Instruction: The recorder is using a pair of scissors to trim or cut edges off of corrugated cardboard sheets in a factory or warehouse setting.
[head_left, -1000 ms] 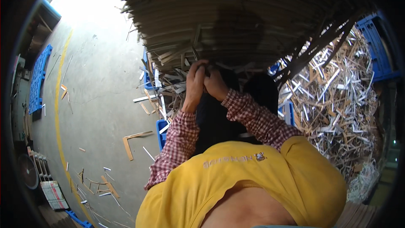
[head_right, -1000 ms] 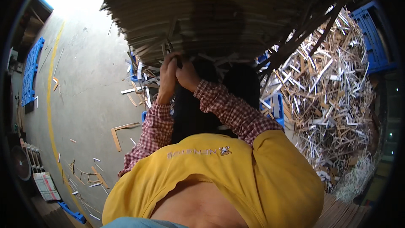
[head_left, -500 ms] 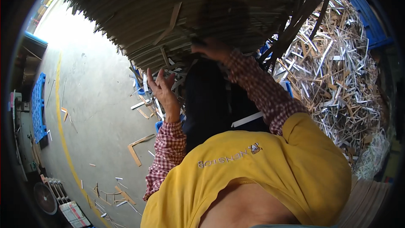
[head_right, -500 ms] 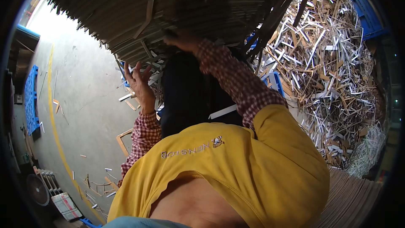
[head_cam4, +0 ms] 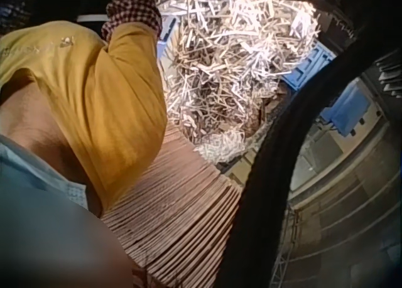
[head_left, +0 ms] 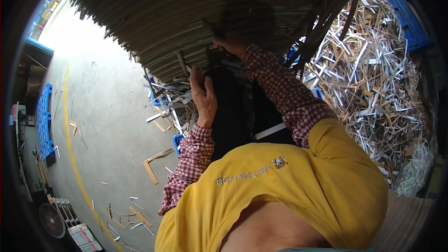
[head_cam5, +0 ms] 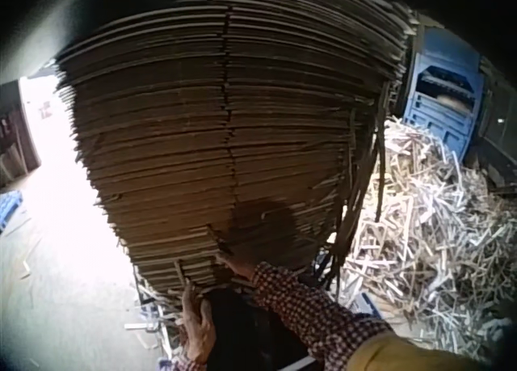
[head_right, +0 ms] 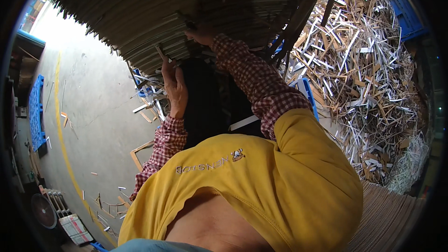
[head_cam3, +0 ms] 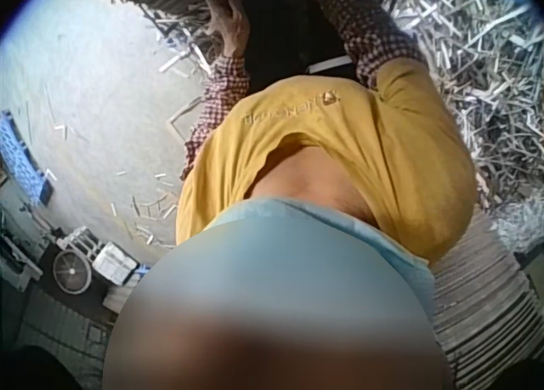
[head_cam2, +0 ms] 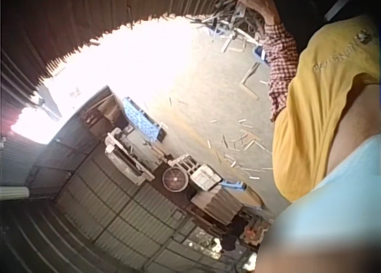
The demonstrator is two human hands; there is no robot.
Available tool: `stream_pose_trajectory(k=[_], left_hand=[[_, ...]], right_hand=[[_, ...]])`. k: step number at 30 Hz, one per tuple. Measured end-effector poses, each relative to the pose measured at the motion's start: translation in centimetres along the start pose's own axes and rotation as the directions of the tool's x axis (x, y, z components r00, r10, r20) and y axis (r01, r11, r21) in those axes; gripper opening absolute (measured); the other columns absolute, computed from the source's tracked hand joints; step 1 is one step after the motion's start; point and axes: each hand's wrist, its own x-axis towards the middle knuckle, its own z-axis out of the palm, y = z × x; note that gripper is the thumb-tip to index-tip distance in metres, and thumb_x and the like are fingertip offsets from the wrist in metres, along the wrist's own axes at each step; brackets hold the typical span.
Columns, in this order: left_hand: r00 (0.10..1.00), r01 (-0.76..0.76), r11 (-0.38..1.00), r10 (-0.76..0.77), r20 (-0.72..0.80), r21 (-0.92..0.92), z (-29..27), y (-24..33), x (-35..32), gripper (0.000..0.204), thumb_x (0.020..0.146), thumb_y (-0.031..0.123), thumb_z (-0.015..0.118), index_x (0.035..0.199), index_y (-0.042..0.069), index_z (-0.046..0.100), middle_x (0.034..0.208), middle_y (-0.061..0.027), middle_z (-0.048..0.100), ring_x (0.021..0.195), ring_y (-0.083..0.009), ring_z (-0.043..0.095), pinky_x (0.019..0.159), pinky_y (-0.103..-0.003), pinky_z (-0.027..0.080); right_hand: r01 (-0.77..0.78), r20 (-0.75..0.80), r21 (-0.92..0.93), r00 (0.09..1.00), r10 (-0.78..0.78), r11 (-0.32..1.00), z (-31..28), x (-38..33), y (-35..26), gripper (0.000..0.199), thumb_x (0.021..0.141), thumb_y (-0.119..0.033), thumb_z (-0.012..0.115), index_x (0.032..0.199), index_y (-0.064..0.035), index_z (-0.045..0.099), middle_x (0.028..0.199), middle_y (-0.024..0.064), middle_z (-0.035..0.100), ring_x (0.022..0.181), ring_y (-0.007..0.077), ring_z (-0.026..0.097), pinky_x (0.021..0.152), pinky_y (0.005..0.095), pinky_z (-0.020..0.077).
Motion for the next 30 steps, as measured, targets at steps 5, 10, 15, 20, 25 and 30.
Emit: stream_pose_trajectory(k=[5,10,15,20,25,30], left_hand=[[0.988,-0.109,0.992,0.116,-0.098,0.069,-0.9,-0.4,-1.0,0.037,0.084,0.013,0.041,0.12,0.006,0.034,0.106,-0.0138,0.044,0.088,-0.0208,0.047,0.073,-0.029,0.039],[0.962,-0.162,0.977,0.188,-0.197,0.142,-1.9,0.6,-3.0,0.03,0.085,0.015,0.039,0.114,0.004,0.04,0.107,-0.0124,0.042,0.094,-0.0218,0.044,0.077,-0.029,0.036],[0.989,-0.111,0.986,0.122,-0.08,0.128,-1.1,0.2,-3.4,0.029,0.086,0.018,0.039,0.111,0.003,0.041,0.109,-0.0127,0.041,0.097,-0.0227,0.042,0.078,-0.031,0.035],[0.98,-0.173,0.96,0.191,-0.061,0.221,-1.2,0.0,-3.3,0.029,0.086,0.017,0.038,0.11,0.002,0.042,0.108,-0.0149,0.042,0.1,-0.0269,0.042,0.083,-0.033,0.034],[0.979,-0.173,0.971,0.188,-0.08,0.162,-0.2,0.3,-3.0,0.03,0.085,0.017,0.038,0.11,0.001,0.042,0.108,-0.0159,0.043,0.1,-0.0282,0.042,0.084,-0.034,0.034],[0.964,-0.156,0.974,0.187,-0.189,0.166,-1.3,-0.1,-2.2,0.034,0.087,0.014,0.032,0.118,-0.001,0.03,0.107,-0.0111,0.044,0.09,-0.0179,0.047,0.076,-0.027,0.038]], right_hand=[[0.264,0.102,0.265,0.949,-0.3,0.927,4.0,-6.1,-4.3,0.035,0.074,-0.039,0.054,0.075,-0.0041,0.059,0.062,0.0024,0.055,0.054,0.0106,0.05,0.05,0.0249,0.0393],[0.004,0.358,0.055,0.933,-0.024,0.998,1.0,-8.1,-4.0,0.042,0.076,-0.044,0.049,0.082,-0.004,0.06,0.075,0.0057,0.059,0.065,0.0137,0.054,0.062,0.0261,0.0427],[-0.058,0.146,-0.036,0.987,0.063,0.998,-0.8,-2.1,-2.8,0.046,0.078,-0.045,0.046,0.086,-0.003,0.062,0.095,0.01,0.058,0.089,0.0187,0.051,0.086,0.0329,0.0333],[-0.076,0.045,0.161,0.997,0.07,0.984,1.4,-1.6,-3.5,0.039,0.078,-0.039,0.05,0.083,-0.0019,0.061,0.085,0.0087,0.059,0.073,0.0187,0.054,0.066,0.0304,0.043],[0.135,-0.011,0.134,0.991,-0.135,0.982,2.2,-3.5,-3.3,0.031,0.078,-0.032,0.052,0.081,-0.0015,0.058,0.064,0.0046,0.054,0.057,0.0129,0.049,0.047,0.0289,0.0409],[0.355,0.282,0.181,0.875,-0.394,0.917,2.8,-13.3,-3.2,0.033,0.075,-0.035,0.053,0.072,-0.0028,0.058,0.064,0.0063,0.055,0.057,0.0132,0.051,0.055,0.0279,0.0401]])
